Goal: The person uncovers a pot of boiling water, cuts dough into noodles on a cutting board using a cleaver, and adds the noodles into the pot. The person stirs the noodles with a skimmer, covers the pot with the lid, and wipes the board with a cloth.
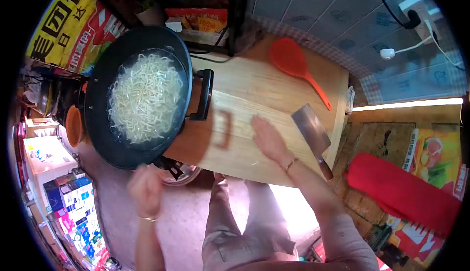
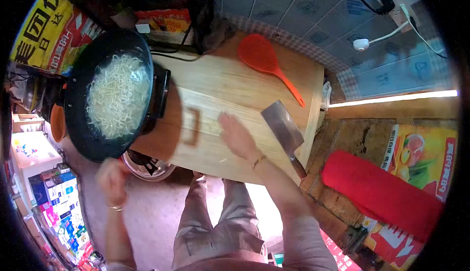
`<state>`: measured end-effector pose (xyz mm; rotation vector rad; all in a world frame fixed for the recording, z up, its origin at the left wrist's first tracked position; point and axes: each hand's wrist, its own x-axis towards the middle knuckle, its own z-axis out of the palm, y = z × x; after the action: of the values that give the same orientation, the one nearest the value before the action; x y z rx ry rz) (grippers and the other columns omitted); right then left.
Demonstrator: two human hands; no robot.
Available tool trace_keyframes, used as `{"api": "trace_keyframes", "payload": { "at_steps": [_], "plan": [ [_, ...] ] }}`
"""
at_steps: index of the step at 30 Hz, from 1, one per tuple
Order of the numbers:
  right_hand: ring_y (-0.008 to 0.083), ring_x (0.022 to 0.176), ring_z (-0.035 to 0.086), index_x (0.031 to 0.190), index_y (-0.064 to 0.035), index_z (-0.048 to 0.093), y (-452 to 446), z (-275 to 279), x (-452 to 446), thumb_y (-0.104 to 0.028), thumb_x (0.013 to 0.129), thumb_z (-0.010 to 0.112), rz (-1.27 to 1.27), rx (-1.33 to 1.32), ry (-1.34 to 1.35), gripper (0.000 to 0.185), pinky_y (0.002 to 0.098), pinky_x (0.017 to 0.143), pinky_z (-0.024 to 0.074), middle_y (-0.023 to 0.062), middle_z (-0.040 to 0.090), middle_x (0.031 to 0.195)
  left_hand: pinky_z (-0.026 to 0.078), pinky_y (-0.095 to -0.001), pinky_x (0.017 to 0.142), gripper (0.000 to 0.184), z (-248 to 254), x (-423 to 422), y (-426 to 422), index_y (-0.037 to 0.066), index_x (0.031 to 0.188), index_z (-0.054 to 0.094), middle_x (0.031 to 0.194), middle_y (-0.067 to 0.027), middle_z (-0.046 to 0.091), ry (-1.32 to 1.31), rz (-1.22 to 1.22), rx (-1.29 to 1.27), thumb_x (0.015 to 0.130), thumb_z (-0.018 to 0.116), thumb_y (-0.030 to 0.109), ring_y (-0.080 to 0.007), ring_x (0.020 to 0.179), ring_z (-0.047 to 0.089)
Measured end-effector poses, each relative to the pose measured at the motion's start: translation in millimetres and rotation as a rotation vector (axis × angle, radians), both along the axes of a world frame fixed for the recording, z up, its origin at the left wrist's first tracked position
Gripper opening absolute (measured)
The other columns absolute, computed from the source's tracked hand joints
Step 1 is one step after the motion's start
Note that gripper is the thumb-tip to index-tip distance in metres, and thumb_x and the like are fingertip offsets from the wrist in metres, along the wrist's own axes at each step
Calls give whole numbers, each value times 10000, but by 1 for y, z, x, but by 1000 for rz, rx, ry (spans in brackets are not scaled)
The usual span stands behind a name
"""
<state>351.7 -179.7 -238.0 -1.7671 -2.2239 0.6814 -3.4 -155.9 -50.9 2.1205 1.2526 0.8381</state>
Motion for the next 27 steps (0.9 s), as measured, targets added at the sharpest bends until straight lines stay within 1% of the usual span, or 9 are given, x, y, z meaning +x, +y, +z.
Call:
{"api": "trace_keyframes", "payload": {
  "at_steps": [1, 3, 6, 8, 11, 13, 15, 17, 27],
  "plan": [
    [315, 1351, 290, 1365, 20, 355, -17, 4, -6, -196, 924, 487, 9, -12, -3, 509, 405, 1146, 191, 182, 320, 1453, 454, -298, 624, 264, -36, 6, -39, -13, 718, 609, 754, -112, 622, 66, -78, -142, 914, 466, 93, -173, 674, 567],
    [299, 1359, 279, 1373, 19, 349, -29, 10, -10, -223, 926, 471, 186, -175, 267, 523, 390, 1155, 172, 179, 323, 1455, 482, -302, 621, 386, -140, 33, -125, -35, 757, 638, 763, -113, 649, -398, 117, -1058, 923, 450, 258, -205, 640, 608],
    [286, 1351, 299, 1374, 2, 354, 59, 1, 7, -221, 906, 500, -2, 130, 171, 539, 373, 1152, 184, 175, 343, 1445, 451, -452, 987, 526, -240, 71, -187, -117, 1266, 417, 1195, -268, 558, -927, 302, -1832, 970, 315, 305, -363, 1112, 562],
    [283, 1332, 331, 1340, 3, 397, 133, -13, 12, -198, 883, 528, -1, 336, 77, 516, 370, 1142, 210, 174, 384, 1414, 289, -461, 1118, 589, -271, 102, -193, -128, 1323, 344, 1362, -291, 405, -1097, 350, -1908, 969, 327, 344, -381, 1291, 392],
    [331, 1322, 339, 1315, 14, 417, 166, -1, -13, -176, 871, 539, 237, 272, 148, 499, 388, 1111, 272, 178, 389, 1414, 289, -473, 1111, 605, -270, 145, -158, -78, 1346, 351, 1357, -273, 423, -1331, 280, -1968, 980, 268, 397, -385, 1262, 420],
    [333, 1278, 392, 1265, 17, 464, 139, 27, -31, -180, 850, 551, 416, -526, 285, 468, 383, 1084, 317, 182, 444, 1361, 312, -476, 1092, 600, -281, 156, -149, 4, 1369, 370, 1362, -194, 455, -1525, 194, -1968, 977, 277, 449, -339, 1251, 448],
    [331, 1211, 452, 1198, 14, 507, 76, -37, -17, -159, 831, 557, 782, 60, 346, 409, 389, 1045, 360, 188, 500, 1281, 345, -464, 1068, 602, -284, 162, -133, 33, 1369, 381, 1348, -141, 481, -1652, -3, -2061, 968, 311, 477, -282, 1238, 469],
    [315, 1187, 470, 1148, 14, 527, 17, -30, -6, -134, 811, 555, 720, 176, 391, 369, 401, 1042, 355, 194, 530, 1222, 361, -459, 1056, 604, -284, 165, -126, 48, 1370, 386, 1342, -114, 495, -1728, -113, -2088, 963, 328, 491, -254, 1232, 480],
    [318, 1192, 488, 1029, 30, 609, -120, -29, -81, -149, 759, 589, 461, 97, 536, 325, 435, 1044, 371, 183, 530, 1256, 391, -471, 1027, 545, -291, 124, -136, 19, 1330, 424, 1304, -138, 519, -1554, 19, -2123, 946, 416, 407, -305, 1178, 513]
  ]
}}
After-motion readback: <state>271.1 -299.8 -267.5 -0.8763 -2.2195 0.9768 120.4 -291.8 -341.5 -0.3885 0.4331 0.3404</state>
